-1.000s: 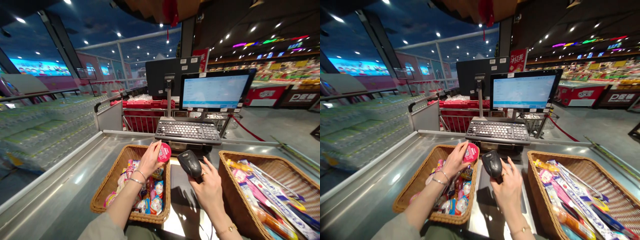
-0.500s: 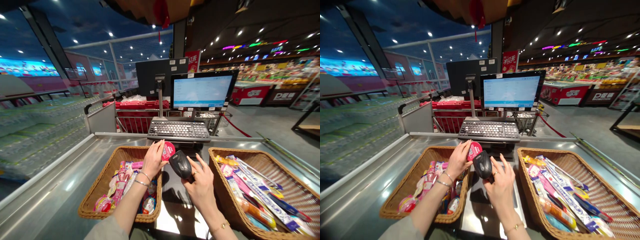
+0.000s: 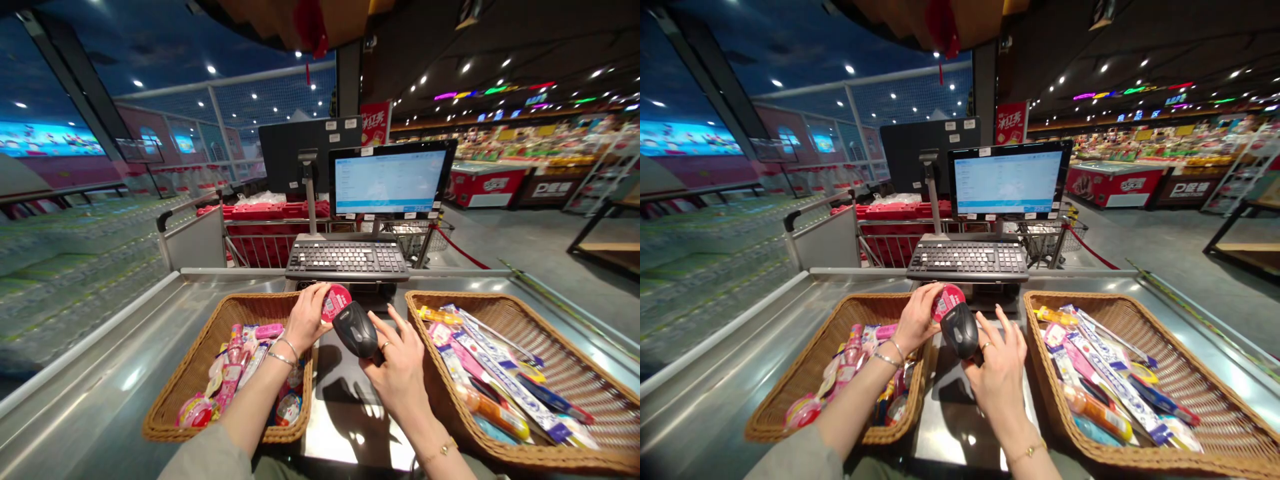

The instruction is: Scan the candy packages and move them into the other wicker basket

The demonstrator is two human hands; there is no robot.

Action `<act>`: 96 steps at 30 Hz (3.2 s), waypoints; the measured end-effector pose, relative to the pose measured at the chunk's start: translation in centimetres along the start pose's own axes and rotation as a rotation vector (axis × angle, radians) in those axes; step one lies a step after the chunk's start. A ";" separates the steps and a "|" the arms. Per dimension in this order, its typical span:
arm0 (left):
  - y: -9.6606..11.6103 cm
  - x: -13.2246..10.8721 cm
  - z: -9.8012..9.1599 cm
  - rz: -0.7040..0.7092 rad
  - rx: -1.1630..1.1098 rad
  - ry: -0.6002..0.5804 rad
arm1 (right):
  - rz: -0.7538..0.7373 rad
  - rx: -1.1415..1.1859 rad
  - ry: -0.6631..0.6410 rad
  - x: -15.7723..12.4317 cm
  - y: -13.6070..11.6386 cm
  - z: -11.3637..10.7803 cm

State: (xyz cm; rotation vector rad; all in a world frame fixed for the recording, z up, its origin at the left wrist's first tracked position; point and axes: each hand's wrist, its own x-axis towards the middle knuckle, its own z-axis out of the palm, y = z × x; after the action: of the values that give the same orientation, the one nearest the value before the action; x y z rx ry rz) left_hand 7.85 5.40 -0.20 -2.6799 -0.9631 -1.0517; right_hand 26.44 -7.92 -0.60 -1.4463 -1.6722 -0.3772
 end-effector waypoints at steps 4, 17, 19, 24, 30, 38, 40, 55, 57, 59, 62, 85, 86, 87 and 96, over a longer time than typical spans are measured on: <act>0.2 0.1 0.3 0.012 0.039 -0.009 | -0.012 -0.004 0.005 0.0 0.1 -0.2; 1.1 0.1 0.0 -0.006 0.248 0.041 | 0.025 0.030 0.007 0.0 0.0 -0.4; 1.2 0.1 0.0 -0.048 0.240 0.053 | 0.029 0.035 -0.004 -0.1 0.0 -0.4; 1.6 0.0 0.3 -0.113 0.206 0.088 | 0.026 0.046 -0.019 -0.2 -0.1 -0.2; 1.7 -0.1 0.3 -0.109 0.213 0.111 | 0.015 0.050 -0.006 -0.2 -0.3 -0.2; 1.9 0.0 0.2 -0.138 0.223 0.125 | -0.011 0.037 -0.010 -0.2 -0.3 -0.2; 1.9 0.0 0.1 -0.137 0.225 0.121 | -0.023 0.038 -0.005 -0.1 -0.4 -0.3; 2.1 0.1 0.1 -0.097 0.296 0.170 | -0.038 0.048 -0.008 -0.4 -0.4 -0.5; 2.1 0.1 0.1 -0.093 0.295 0.172 | -0.040 0.048 -0.010 -0.4 -0.4 -0.5; 2.1 0.1 0.1 -0.083 0.295 0.180 | -0.032 0.047 -0.007 -0.3 -0.4 -0.6; 2.0 0.1 0.1 -0.072 0.300 0.185 | -0.020 0.047 0.012 -0.3 -0.3 -0.7; 6.8 3.3 -0.3 0.023 0.266 0.207 | 0.246 -0.036 0.219 -1.5 2.7 -3.5; 7.1 3.4 -0.2 0.028 0.263 0.205 | 0.270 -0.043 0.232 -1.6 2.8 -3.8; 7.4 3.6 0.0 0.031 0.259 0.203 | 0.291 -0.049 0.246 -1.6 3.1 -4.0; 10.6 5.7 1.6 0.063 0.199 0.186 | 0.423 -0.040 0.389 -2.3 5.5 -6.8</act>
State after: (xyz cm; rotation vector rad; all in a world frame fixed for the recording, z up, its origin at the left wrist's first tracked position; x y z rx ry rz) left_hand 18.26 0.41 3.60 -2.3891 -0.8911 -1.1059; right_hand 34.07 -12.68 -0.09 -1.5907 -1.0268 -0.4217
